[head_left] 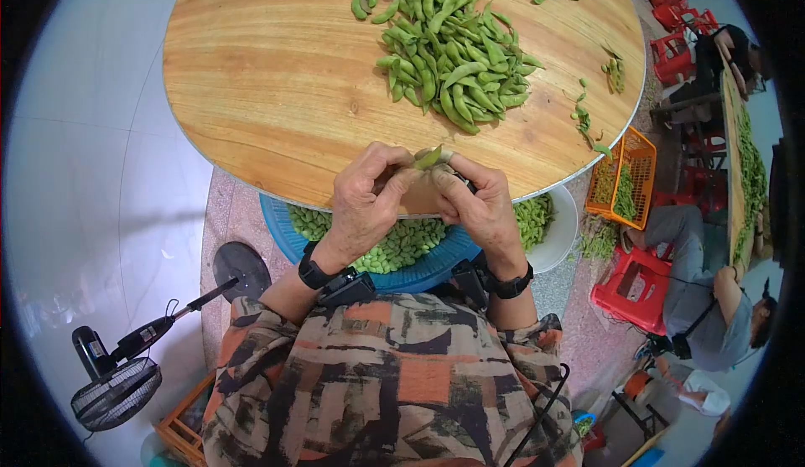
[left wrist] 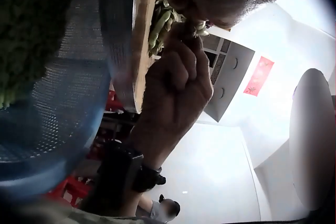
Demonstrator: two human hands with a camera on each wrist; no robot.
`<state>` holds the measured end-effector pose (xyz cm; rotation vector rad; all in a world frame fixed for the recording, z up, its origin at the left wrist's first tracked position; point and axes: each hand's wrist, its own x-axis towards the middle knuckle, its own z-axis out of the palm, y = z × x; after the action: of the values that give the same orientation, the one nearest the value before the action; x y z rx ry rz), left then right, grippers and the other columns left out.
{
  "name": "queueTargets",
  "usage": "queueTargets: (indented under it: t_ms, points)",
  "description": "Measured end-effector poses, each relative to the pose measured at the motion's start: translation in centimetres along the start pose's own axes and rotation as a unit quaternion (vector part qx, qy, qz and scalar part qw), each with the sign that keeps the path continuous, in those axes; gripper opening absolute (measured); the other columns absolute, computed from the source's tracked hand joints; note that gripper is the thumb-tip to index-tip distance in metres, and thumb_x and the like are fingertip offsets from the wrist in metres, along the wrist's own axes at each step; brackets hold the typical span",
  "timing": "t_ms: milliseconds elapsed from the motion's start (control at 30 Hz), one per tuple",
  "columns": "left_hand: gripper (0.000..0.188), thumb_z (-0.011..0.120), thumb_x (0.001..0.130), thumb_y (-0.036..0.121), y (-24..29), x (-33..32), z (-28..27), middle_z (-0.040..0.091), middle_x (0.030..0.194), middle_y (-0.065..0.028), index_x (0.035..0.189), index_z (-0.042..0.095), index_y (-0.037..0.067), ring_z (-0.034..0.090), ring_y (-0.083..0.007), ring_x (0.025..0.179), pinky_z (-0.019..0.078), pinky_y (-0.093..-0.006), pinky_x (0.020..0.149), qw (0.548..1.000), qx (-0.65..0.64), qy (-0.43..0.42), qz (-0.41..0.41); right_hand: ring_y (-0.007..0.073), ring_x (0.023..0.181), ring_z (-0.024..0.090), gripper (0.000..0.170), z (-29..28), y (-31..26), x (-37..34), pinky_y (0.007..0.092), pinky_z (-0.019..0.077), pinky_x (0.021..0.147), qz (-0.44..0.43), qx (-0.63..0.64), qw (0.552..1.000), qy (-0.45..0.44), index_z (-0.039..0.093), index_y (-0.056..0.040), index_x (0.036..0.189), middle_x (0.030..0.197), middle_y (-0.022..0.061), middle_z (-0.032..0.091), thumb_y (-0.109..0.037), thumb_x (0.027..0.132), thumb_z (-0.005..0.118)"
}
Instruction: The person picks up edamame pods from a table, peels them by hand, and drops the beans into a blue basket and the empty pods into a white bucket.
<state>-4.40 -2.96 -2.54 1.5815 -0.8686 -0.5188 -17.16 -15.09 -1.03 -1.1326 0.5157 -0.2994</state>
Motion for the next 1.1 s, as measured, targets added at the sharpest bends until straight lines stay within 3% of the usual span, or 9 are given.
queueTargets:
  t_ms: [200,233,300,367,467,600,667,867,1100]
  points:
    - [0.012,0.066,0.088,-0.001,0.3,0.1,-0.6,0.059,0.083,-0.0055,0.097,0.061,0.003,0.058,-0.0142,0.066,0.0453,-0.0259,0.058,0.999,0.031,-0.016,0.023,0.0019,0.054,0.041,0.020,0.1,0.0,-0.1,0.0201,0.0323,0.046,-0.023,-0.022,0.999,0.005,0.066,0.0001,0.113,0.066,-0.0059,0.049,-0.011,0.100,0.055]
    - [0.013,0.067,0.089,0.001,0.4,0.2,-1.0,0.059,0.083,-0.0048,0.098,0.059,0.004,0.056,-0.0127,0.062,0.0428,-0.0245,0.054,0.986,-0.126,-0.060,-0.094,0.0021,0.053,0.040,0.021,-0.1,0.2,0.0,0.0202,0.0313,0.045,-0.036,-0.032,0.999,-0.001,0.065,0.0009,0.114,0.066,-0.0056,0.048,-0.010,0.100,0.055]
    - [0.014,0.067,0.090,0.003,0.2,0.1,-1.4,0.059,0.083,-0.0040,0.100,0.057,0.005,0.054,-0.0111,0.058,0.0403,-0.0231,0.050,0.932,-0.279,-0.102,-0.209,0.0024,0.052,0.039,0.020,-0.8,0.3,-0.1,0.0202,0.0302,0.045,-0.001,0.043,0.999,-0.032,0.064,0.0021,0.114,0.066,-0.0050,0.048,-0.008,0.099,0.054]
    - [0.020,0.068,0.092,0.008,-0.4,0.0,-1.4,0.059,0.082,-0.0026,0.103,0.052,0.005,0.049,-0.0079,0.052,0.0340,-0.0198,0.044,0.762,-0.549,-0.179,-0.293,0.0026,0.052,0.038,0.020,-1.4,0.1,-0.2,0.0201,0.0291,0.044,0.033,0.118,0.990,-0.064,0.063,0.0034,0.114,0.067,-0.0045,0.048,-0.007,0.099,0.054]
    - [0.023,0.068,0.092,0.010,-0.2,0.2,-1.2,0.058,0.080,-0.0023,0.106,0.050,0.005,0.049,-0.0083,0.051,0.0341,-0.0195,0.043,0.736,-0.569,-0.211,-0.301,0.0025,0.051,0.035,0.019,-1.9,-0.3,-0.3,0.0192,0.0261,0.044,0.085,0.200,0.969,-0.118,0.062,0.0049,0.112,0.070,-0.0033,0.050,-0.004,0.099,0.052]
    - [0.017,0.068,0.091,0.009,0.9,1.7,-1.1,0.058,0.081,-0.0016,0.099,0.053,0.005,0.049,-0.0083,0.052,0.0362,-0.0215,0.044,0.883,-0.338,-0.181,-0.270,0.0092,0.058,0.048,0.015,-0.6,0.0,-0.6,0.0245,0.0380,0.051,-0.001,-0.007,1.000,-0.028,0.064,0.0048,0.105,0.073,0.0018,0.055,-0.002,0.095,0.056]
    - [0.014,0.068,0.091,0.010,0.8,2.0,-1.1,0.062,0.082,-0.0030,0.097,0.057,0.005,0.057,-0.0105,0.060,0.0440,-0.0228,0.053,0.980,-0.008,-0.183,-0.081,0.0124,0.062,0.052,0.014,0.2,-0.1,-0.8,0.0270,0.0424,0.055,-0.069,-0.171,0.982,0.029,0.064,0.0050,0.102,0.074,0.0046,0.057,-0.002,0.092,0.057]
    - [0.016,0.057,0.095,0.013,3.6,2.8,-2.0,0.058,0.069,-0.0142,0.099,0.059,-0.002,0.062,-0.0158,0.067,0.0468,-0.0317,0.058,0.940,0.237,-0.221,0.108,0.0230,0.067,0.058,0.013,0.5,-0.5,-0.8,0.0316,0.0465,0.062,-0.155,-0.287,0.943,0.065,0.064,0.0042,0.098,0.076,0.0156,0.059,0.001,0.086,0.060]
    - [0.022,0.048,0.100,0.014,2.0,2.1,-1.7,0.059,0.073,-0.0034,0.114,0.059,0.001,0.053,-0.0095,0.061,0.0446,-0.0266,0.056,0.948,-0.087,-0.228,-0.202,0.0310,0.065,0.059,0.010,2.8,0.4,-0.5,0.0362,0.0458,0.058,-0.219,-0.335,0.907,0.133,0.062,0.0039,0.094,0.076,0.0168,0.056,0.004,0.084,0.061]
